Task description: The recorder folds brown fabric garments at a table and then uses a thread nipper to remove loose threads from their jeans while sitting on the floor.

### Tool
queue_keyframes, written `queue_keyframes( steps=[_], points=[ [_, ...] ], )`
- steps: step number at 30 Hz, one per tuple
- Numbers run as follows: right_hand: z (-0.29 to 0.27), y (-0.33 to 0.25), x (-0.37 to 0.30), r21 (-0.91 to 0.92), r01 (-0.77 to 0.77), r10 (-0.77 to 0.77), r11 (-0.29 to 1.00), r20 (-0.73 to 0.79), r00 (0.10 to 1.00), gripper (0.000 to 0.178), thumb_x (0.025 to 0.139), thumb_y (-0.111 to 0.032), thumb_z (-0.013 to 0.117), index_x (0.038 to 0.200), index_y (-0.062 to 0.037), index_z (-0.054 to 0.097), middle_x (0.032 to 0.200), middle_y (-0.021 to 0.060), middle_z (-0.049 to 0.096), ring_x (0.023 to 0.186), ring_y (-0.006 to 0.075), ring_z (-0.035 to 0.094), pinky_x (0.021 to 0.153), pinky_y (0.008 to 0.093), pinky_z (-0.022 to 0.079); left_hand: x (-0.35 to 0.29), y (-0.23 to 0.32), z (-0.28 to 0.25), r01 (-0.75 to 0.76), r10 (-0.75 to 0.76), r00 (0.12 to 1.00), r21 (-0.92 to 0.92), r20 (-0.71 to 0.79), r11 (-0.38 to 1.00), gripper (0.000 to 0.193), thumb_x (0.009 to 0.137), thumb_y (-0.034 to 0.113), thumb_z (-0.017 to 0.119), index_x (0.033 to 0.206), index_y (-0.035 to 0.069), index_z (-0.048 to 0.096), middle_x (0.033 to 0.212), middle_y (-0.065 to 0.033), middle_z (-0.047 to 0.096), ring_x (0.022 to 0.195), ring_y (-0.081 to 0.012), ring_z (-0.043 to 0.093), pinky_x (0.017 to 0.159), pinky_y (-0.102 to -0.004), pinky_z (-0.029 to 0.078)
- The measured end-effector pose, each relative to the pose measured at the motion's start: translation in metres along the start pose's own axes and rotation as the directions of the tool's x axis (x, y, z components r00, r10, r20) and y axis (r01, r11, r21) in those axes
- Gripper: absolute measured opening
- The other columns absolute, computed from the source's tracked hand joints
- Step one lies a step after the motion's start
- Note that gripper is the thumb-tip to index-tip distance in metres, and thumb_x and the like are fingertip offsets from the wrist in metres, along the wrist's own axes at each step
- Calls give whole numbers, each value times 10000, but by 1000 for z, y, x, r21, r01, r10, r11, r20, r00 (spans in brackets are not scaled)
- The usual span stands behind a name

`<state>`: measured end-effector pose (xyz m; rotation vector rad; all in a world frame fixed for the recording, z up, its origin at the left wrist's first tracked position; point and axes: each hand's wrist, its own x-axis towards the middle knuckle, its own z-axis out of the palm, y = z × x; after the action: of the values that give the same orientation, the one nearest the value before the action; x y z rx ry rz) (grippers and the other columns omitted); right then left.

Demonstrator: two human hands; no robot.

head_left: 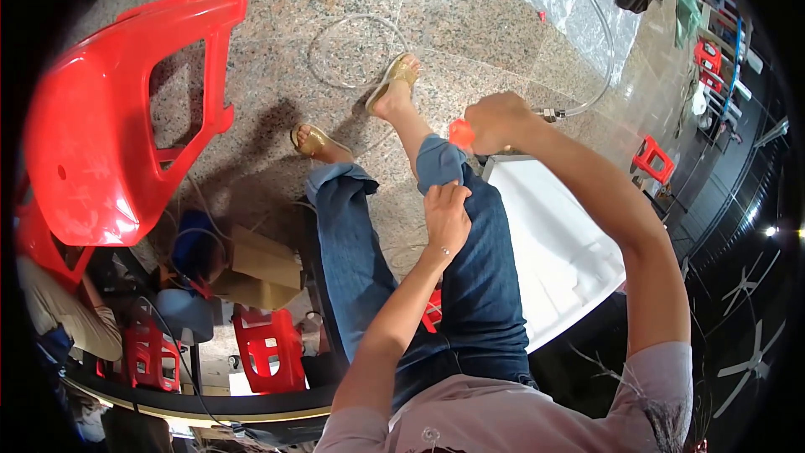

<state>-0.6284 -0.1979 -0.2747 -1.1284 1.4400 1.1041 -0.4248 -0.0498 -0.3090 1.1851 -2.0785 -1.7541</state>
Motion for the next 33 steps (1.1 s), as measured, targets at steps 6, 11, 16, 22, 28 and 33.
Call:
queue_keyframes(
  steps=[6,11,16,22,28,33],
  points=[
    [25,39,3,277,-201,265,939,-218,939,342,813,-319,617,1026,-54,657,1026,172,686,1008,333,653,827,430,522,6,-47,-25,507,-500,862,-154,83,848,333,763,176,706,1067,116,586,940,-146,675,809,-355,658,761,-432,508],
    [93,58,-8,454,-267,308,850,-16,951,388,811,-390,613,1068,-102,656,1063,156,677,1035,359,626,902,446,477,19,-124,-62,610,-697,712,569,-88,551,292,731,85,633,1022,109,649,1054,-134,635,1045,-335,552,894,-438,467],
    [178,61,7,631,-364,473,685,-5,881,427,818,-454,590,1068,-114,658,1043,163,683,1016,375,632,869,460,491,87,-133,-20,231,-208,973,410,-99,882,226,823,99,605,1047,71,626,1056,-128,631,1061,-345,546,931,-437,429],
    [272,37,19,828,-332,505,452,70,860,453,836,-469,585,1064,-79,616,947,209,681,893,412,647,759,501,513,140,-139,71,73,-216,943,476,253,877,306,847,177,612,1140,93,578,1128,-119,612,1154,-335,507,966,-473,403],
    [301,24,26,870,-347,494,350,143,857,453,834,-465,606,1057,-71,624,914,218,682,879,418,649,756,498,503,169,-163,98,110,-492,788,702,370,704,304,798,197,665,1078,89,612,1147,-151,617,1115,-367,542,918,-501,427],
    [295,19,37,880,-345,482,327,158,862,448,840,-475,609,1040,-74,615,914,228,675,867,428,645,736,494,504,172,-139,82,-253,-78,745,389,662,886,100,747,149,624,816,78,640,946,-116,628,945,-334,600,815,-437,466]
  ],
)
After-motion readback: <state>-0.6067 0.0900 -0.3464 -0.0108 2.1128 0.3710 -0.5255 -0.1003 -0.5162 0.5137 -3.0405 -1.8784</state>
